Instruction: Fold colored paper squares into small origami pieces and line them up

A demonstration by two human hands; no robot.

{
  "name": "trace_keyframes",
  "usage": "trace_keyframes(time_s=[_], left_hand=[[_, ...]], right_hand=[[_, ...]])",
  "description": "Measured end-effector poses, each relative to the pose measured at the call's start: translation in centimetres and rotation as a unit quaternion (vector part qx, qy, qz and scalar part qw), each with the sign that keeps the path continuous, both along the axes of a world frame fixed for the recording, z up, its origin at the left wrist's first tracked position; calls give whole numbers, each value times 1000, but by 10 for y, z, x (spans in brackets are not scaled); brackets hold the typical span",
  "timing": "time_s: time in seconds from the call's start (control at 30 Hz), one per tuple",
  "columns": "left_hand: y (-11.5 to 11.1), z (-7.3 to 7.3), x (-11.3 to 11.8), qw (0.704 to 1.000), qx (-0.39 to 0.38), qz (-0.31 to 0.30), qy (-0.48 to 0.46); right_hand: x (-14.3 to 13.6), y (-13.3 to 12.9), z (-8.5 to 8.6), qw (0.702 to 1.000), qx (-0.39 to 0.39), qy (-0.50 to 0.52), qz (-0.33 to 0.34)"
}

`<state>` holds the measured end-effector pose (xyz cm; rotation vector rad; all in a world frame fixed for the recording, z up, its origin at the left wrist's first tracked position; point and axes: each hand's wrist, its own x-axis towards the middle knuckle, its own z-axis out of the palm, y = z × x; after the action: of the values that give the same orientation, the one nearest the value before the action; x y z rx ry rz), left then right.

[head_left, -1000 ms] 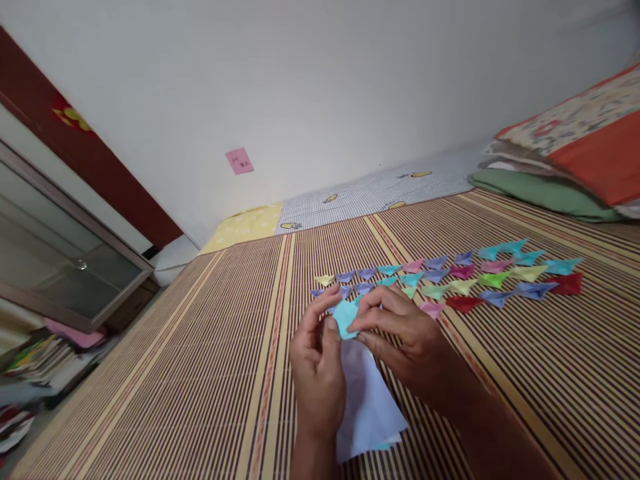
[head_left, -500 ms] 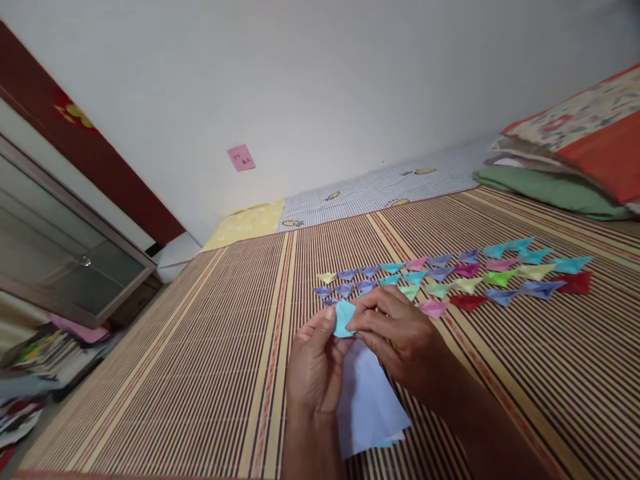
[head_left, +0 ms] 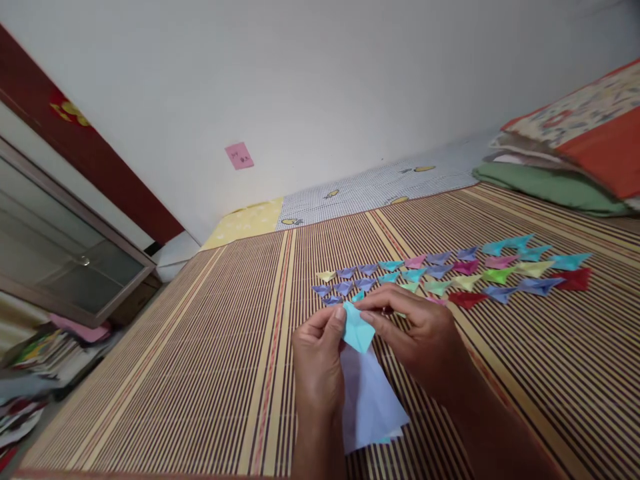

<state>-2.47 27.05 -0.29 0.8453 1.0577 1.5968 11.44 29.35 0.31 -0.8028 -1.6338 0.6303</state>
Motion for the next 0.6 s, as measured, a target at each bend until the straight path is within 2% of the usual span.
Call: trace_keyframes(time_s=[0.2, 0.27, 0.47, 0.6], left_hand=[[-1, -2, 1, 999, -1, 6, 46], [-1, -3, 2, 998, -2, 8, 59], [-1, -2, -3, 995, -11, -16, 99], [-2, 1, -4, 991, -8, -21, 132]], right_hand=[[2, 1, -2, 990, -133, 53, 16], [3, 1, -1, 990, -131, 54, 21], [2, 0, 3, 998, -59, -25, -6], [-1, -1, 3, 998, -63, -30, -6]])
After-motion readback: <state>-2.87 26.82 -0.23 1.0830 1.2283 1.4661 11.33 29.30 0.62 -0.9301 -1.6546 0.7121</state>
